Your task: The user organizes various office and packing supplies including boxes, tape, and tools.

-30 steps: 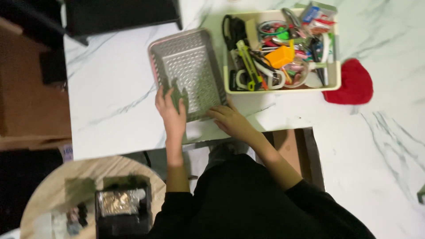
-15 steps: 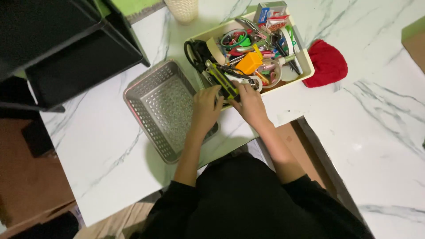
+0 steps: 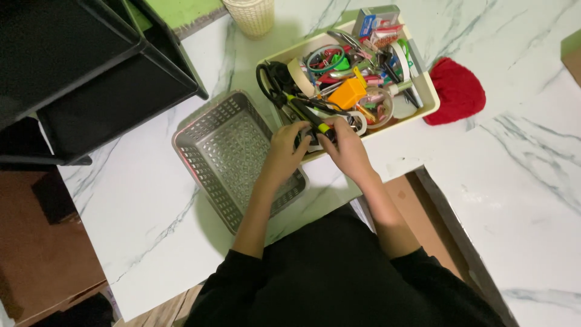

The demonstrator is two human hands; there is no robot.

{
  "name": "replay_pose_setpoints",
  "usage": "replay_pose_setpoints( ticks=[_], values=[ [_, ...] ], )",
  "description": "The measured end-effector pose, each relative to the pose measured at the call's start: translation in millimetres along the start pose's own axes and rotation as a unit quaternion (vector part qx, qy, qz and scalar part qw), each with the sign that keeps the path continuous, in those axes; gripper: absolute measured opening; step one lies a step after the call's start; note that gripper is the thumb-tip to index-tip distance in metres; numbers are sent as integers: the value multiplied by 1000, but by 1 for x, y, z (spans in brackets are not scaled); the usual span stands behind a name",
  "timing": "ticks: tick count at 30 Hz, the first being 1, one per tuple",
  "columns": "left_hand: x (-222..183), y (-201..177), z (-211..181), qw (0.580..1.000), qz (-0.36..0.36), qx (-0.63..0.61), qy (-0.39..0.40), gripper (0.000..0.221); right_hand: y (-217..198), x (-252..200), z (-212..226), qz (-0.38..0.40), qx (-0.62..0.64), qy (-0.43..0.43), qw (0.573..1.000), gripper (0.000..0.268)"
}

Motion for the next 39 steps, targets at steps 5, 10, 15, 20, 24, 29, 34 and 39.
replay_pose_setpoints(
  ticks=[5, 10, 15, 20, 24, 29, 34, 39],
  values=[
    [34, -19, 6, 1000, -19, -15, 3, 29, -8, 29, -15, 23, 7, 22, 999, 35],
    [84, -44, 19, 997, -76, 11, 14, 26, -15, 59, -13, 80, -34, -41, 995, 35],
    [141, -59, 71, 980, -158, 118, 37, 43, -16, 86, -19, 125, -132, -77, 980, 22],
    [202, -87, 93, 968, -206, 141, -26, 67, -34, 129, 8, 130, -147, -122, 973, 19],
    [228, -91, 133, 965, -200, 134, -104, 57, -32, 193, 16, 120, -128, -150, 973, 19],
    [229, -78, 141, 966, -207, 155, -18, 37, -16, 269, 39, 17, -147, -345, 927, 45],
    [215, -82, 132, 960, -231, 149, 51, 34, 39, 310, -10, -1, -152, -404, 902, 20],
    [216, -73, 117, 965, -257, 45, 33, 109, 57, 284, 2, 77, -117, -402, 905, 11]
  ],
)
Point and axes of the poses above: each hand's wrist, its own x-axis towards the middle knuckle, its own y-axis out of the palm, z = x × y, the point moved 5 cm from there along x, towards the middle knuckle, and after that the axes turned 5 degrees about y, right-handed, at the moved point
